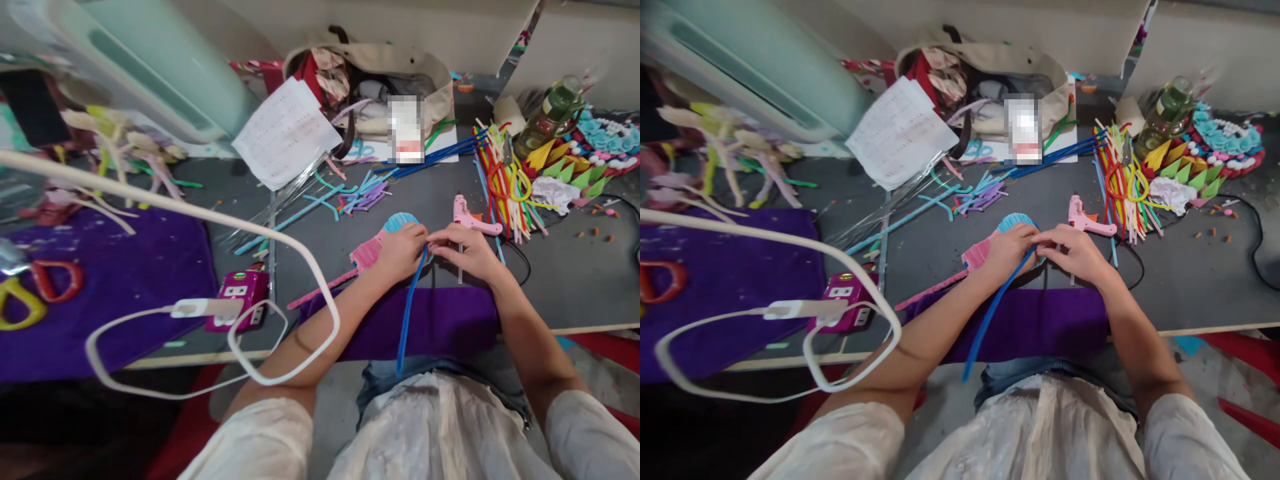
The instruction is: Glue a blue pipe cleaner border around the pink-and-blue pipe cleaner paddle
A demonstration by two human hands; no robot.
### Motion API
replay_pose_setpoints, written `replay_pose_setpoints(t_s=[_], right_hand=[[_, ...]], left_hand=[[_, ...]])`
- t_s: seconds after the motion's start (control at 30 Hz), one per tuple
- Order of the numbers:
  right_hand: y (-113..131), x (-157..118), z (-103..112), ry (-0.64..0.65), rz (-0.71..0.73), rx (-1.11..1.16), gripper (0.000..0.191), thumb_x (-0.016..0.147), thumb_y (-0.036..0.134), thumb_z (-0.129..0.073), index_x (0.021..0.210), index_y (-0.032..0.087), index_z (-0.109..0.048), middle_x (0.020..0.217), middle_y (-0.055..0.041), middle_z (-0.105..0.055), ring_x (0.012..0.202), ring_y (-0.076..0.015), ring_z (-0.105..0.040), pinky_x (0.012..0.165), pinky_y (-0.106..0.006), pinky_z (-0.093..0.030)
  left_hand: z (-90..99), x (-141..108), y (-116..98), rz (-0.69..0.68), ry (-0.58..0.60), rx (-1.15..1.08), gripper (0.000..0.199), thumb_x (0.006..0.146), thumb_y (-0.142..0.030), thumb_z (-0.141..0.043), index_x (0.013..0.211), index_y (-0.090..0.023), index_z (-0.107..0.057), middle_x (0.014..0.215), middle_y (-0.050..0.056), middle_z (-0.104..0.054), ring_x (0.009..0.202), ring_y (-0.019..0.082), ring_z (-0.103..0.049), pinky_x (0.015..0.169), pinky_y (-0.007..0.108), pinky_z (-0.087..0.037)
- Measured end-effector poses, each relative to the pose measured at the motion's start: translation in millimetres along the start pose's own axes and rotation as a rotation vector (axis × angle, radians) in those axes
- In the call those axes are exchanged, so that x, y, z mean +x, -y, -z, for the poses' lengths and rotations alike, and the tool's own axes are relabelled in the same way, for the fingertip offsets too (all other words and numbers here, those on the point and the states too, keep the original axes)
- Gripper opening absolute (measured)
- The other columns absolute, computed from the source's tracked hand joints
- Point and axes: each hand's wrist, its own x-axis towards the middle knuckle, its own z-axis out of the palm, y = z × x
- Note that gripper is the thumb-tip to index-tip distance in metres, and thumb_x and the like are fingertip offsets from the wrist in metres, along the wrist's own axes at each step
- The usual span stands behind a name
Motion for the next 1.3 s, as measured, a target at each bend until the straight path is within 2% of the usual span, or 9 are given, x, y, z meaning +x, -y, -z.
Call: replay_pose_setpoints(t_s=[0.07, 0.2, 0.33, 0.6, 0.77, 0.97, 1.07, 1.17, 1.3], right_hand=[[-4, -1, 4, -0.086, -0.079, -0.091, 0.022, 0.098, 0.031, -0.062, 0.115, 0.023, -0.075, 0.094, -0.0052, -0.077, 0.080, -0.0205, -0.068, 0.075, -0.034, -0.054], [-17, -7, 23, -0.257, -0.157, -0.483, 0.023, 0.099, 0.023, -0.054, 0.112, 0.021, -0.073, 0.103, -0.0124, -0.075, 0.098, -0.0289, -0.067, 0.088, -0.043, -0.052], [-24, -17, 36, -0.147, -0.168, -0.697, 0.029, 0.094, 0.017, -0.055, 0.119, 0.018, -0.070, 0.114, -0.0163, -0.072, 0.105, -0.0333, -0.061, 0.092, -0.047, -0.047], [-24, -13, 31, 0.000, -0.210, -0.823, 0.046, 0.093, 0.006, -0.048, 0.135, 0.015, -0.063, 0.119, -0.0174, -0.068, 0.107, -0.0341, -0.056, 0.086, -0.046, -0.041], [-28, -11, 31, 0.013, -0.242, -0.841, 0.038, 0.095, 0.008, -0.046, 0.125, 0.012, -0.069, 0.113, -0.0193, -0.066, 0.102, -0.0336, -0.054, 0.085, -0.045, -0.041], [-29, -15, 33, -0.066, -0.176, -0.724, 0.032, 0.094, 0.012, -0.050, 0.117, 0.016, -0.072, 0.106, -0.0164, -0.065, 0.099, -0.0326, -0.055, 0.087, -0.046, -0.044], [-22, -17, 41, -0.188, -0.174, -0.562, 0.029, 0.093, 0.019, -0.055, 0.116, 0.020, -0.073, 0.108, -0.0133, -0.066, 0.103, -0.0306, -0.059, 0.090, -0.045, -0.048], [-13, -17, 50, -0.356, -0.198, -0.272, 0.025, 0.093, 0.033, -0.065, 0.114, 0.024, -0.073, 0.108, -0.0095, -0.069, 0.101, -0.0275, -0.063, 0.088, -0.043, -0.053], [-7, -14, 48, -0.467, -0.328, 0.256, 0.032, 0.088, 0.052, -0.074, 0.104, 0.024, -0.074, 0.090, -0.0041, -0.069, 0.077, -0.0185, -0.064, 0.065, -0.032, -0.054]], left_hand=[[1.7, -1, 0, -0.004, 0.007, -0.020, 0.030, 0.104, -0.029, -0.045, 0.094, -0.017, -0.070, 0.091, 0.009, -0.070, 0.091, 0.024, -0.065, 0.078, 0.036, -0.050], [9.8, -5, 0, -0.011, 0.047, -0.045, 0.026, 0.102, -0.031, -0.048, 0.101, -0.017, -0.070, 0.099, 0.011, -0.074, 0.095, 0.026, -0.067, 0.081, 0.039, -0.052], [13.6, -10, 0, -0.003, 0.061, -0.055, 0.025, 0.102, -0.031, -0.050, 0.101, -0.018, -0.070, 0.104, 0.011, -0.077, 0.099, 0.026, -0.070, 0.088, 0.040, -0.054], [16.0, -13, 3, -0.011, 0.010, -0.093, 0.022, 0.102, -0.034, -0.055, 0.098, -0.022, -0.073, 0.106, 0.007, -0.077, 0.100, 0.021, -0.072, 0.091, 0.036, -0.056], [16.8, -13, 3, -0.021, -0.022, -0.104, 0.018, 0.100, -0.033, -0.060, 0.098, -0.022, -0.075, 0.112, 0.007, -0.076, 0.101, 0.021, -0.073, 0.091, 0.036, -0.057], [20.3, -15, 3, -0.038, 0.037, -0.024, 0.022, 0.102, -0.036, -0.060, 0.103, -0.022, -0.076, 0.112, 0.007, -0.078, 0.101, 0.023, -0.073, 0.091, 0.038, -0.056], [23.7, -16, 1, -0.039, 0.073, -0.005, 0.023, 0.103, -0.037, -0.059, 0.105, -0.022, -0.077, 0.114, 0.008, -0.078, 0.104, 0.024, -0.072, 0.092, 0.038, -0.057], [25.9, -16, 1, -0.042, 0.092, -0.009, 0.023, 0.103, -0.037, -0.059, 0.106, -0.022, -0.076, 0.116, 0.009, -0.078, 0.105, 0.024, -0.072, 0.091, 0.038, -0.057], [25.6, -16, 3, -0.054, 0.076, -0.040, 0.022, 0.102, -0.034, -0.060, 0.106, -0.021, -0.076, 0.116, 0.009, -0.078, 0.106, 0.025, -0.072, 0.092, 0.039, -0.058]])
